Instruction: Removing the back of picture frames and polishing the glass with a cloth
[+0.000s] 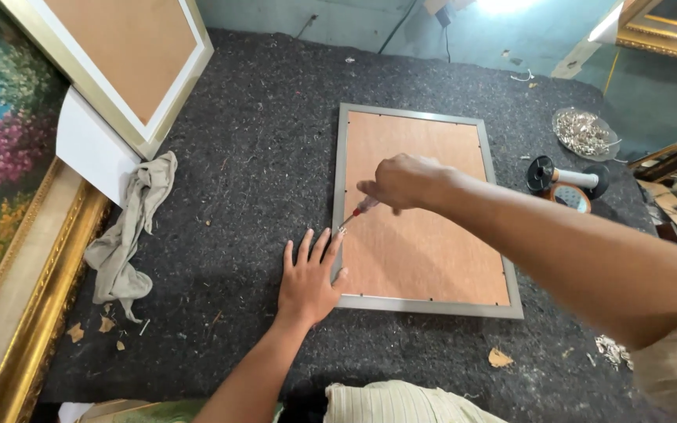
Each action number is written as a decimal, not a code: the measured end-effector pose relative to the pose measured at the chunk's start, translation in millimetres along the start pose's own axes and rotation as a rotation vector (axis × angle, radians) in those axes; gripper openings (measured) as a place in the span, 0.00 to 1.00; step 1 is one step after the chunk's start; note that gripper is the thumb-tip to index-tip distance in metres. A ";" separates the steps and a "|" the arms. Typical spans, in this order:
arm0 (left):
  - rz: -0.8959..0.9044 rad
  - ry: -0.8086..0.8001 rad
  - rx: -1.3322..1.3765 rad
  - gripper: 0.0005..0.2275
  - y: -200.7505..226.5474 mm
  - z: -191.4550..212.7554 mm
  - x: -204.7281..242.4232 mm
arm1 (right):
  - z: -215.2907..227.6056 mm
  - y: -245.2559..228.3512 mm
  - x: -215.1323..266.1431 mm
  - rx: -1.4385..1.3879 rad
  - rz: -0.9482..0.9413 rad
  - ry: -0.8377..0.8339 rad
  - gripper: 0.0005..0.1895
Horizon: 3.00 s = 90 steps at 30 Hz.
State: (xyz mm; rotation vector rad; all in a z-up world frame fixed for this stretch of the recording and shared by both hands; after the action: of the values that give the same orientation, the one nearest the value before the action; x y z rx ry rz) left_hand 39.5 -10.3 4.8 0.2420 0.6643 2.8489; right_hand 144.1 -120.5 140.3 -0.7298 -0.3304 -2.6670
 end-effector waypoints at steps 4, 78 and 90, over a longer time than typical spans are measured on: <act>-0.002 -0.006 -0.004 0.24 0.3 -0.9 1.6 | 3.6 -10.4 -5.9 0.263 0.313 0.139 0.16; 0.037 0.486 -0.754 0.44 206.8 -198.3 2.6 | -254.4 200.4 91.0 -1.436 -0.031 -0.178 0.34; -0.021 0.311 -0.284 0.32 237.7 -123.9 -13.8 | -234.6 222.3 88.1 -2.264 -0.475 -0.237 0.16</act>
State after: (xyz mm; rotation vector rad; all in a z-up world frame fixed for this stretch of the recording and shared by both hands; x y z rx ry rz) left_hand -11.1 -273.9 1.0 -0.2557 0.2998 2.9399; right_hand 56.7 -420.1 18.3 -1.3447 3.0027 -2.0034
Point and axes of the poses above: each hand's wrist, its own x-axis away from the middle knuckle, its own z-axis out of the back of the hand, y = z × x, the point moved 4 cm from there along -x, towards the middle knuckle, and after that the axes turned 10 degrees about x, right-handed, at the moved point
